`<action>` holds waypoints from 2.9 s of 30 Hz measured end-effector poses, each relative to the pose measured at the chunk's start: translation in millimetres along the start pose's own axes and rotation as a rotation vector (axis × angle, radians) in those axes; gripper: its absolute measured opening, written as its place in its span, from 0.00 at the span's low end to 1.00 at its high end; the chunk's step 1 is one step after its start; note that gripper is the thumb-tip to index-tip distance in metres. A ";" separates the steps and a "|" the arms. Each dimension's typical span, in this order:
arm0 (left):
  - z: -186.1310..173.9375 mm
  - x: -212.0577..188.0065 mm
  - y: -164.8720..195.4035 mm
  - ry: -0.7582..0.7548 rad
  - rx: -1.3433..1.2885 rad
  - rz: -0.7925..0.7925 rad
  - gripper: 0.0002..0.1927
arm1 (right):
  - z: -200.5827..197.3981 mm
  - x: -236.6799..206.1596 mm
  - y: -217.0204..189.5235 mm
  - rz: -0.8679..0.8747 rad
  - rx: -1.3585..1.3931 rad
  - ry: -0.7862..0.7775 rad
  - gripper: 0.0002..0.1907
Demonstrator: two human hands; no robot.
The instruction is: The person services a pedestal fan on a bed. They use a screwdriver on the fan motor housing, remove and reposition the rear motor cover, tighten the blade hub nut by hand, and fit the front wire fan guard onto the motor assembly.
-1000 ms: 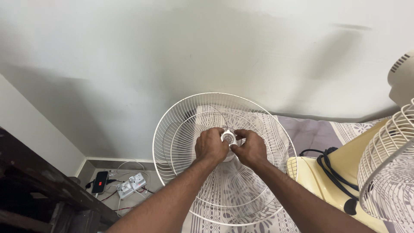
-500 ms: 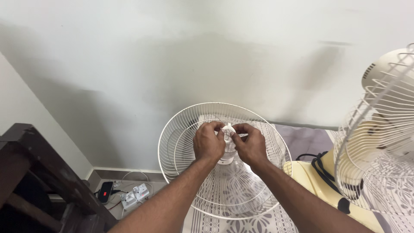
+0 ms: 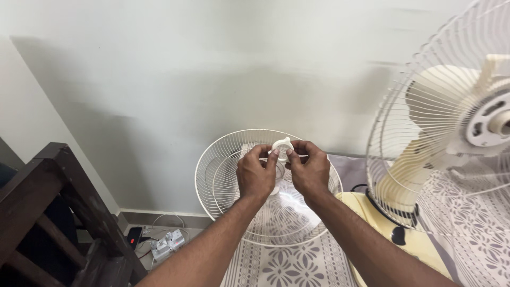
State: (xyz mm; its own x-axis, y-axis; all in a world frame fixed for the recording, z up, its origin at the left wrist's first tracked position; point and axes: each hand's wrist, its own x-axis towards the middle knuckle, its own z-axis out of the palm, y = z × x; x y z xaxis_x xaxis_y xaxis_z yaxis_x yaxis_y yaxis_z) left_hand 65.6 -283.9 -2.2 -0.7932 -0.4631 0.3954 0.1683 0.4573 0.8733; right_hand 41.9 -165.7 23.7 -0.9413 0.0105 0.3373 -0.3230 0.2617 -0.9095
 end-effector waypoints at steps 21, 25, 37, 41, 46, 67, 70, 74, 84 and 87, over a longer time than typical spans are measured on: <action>12.5 -67.1 65.6 0.216 -0.067 0.172 0.15 | -67.4 -51.3 -37.8 -0.218 -0.034 0.000 0.11; 7.1 -81.4 70.8 0.244 -0.036 0.180 0.14 | -76.7 -59.0 -40.5 -0.221 -0.041 -0.033 0.12; 1.7 -117.4 98.2 0.262 0.000 0.149 0.14 | -108.8 -84.1 -49.7 -0.256 0.006 -0.047 0.13; 10.1 -126.1 108.3 0.246 -0.006 0.162 0.15 | -126.0 -88.6 -49.5 -0.240 0.034 -0.036 0.12; 28.3 -138.9 124.1 0.200 -0.028 0.184 0.15 | -154.1 -92.2 -45.3 -0.196 0.040 -0.003 0.12; 126.5 -188.0 195.4 0.011 -0.146 0.221 0.15 | -291.9 -100.9 -28.7 -0.135 -0.006 0.149 0.13; 135.7 -189.3 205.6 -0.001 -0.167 0.228 0.15 | -303.6 -98.2 -29.6 -0.141 -0.006 0.176 0.12; 149.2 -186.9 218.1 -0.020 -0.189 0.237 0.14 | -318.0 -90.4 -31.2 -0.145 -0.008 0.212 0.13; 170.7 -148.9 239.6 -0.017 -0.164 0.229 0.15 | -331.0 -46.5 -39.2 -0.203 -0.019 0.236 0.13; 177.7 -134.8 242.9 0.016 -0.164 0.240 0.15 | -331.1 -28.8 -40.5 -0.186 -0.066 0.238 0.14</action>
State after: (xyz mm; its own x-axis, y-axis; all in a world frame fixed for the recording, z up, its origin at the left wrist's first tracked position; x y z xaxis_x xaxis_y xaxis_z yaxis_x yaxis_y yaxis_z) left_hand 109.5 24.5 106.0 -0.7104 -0.3690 0.5993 0.4430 0.4271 0.7882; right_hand 114.5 143.0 131.3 -0.8149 0.1800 0.5510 -0.4732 0.3423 -0.8117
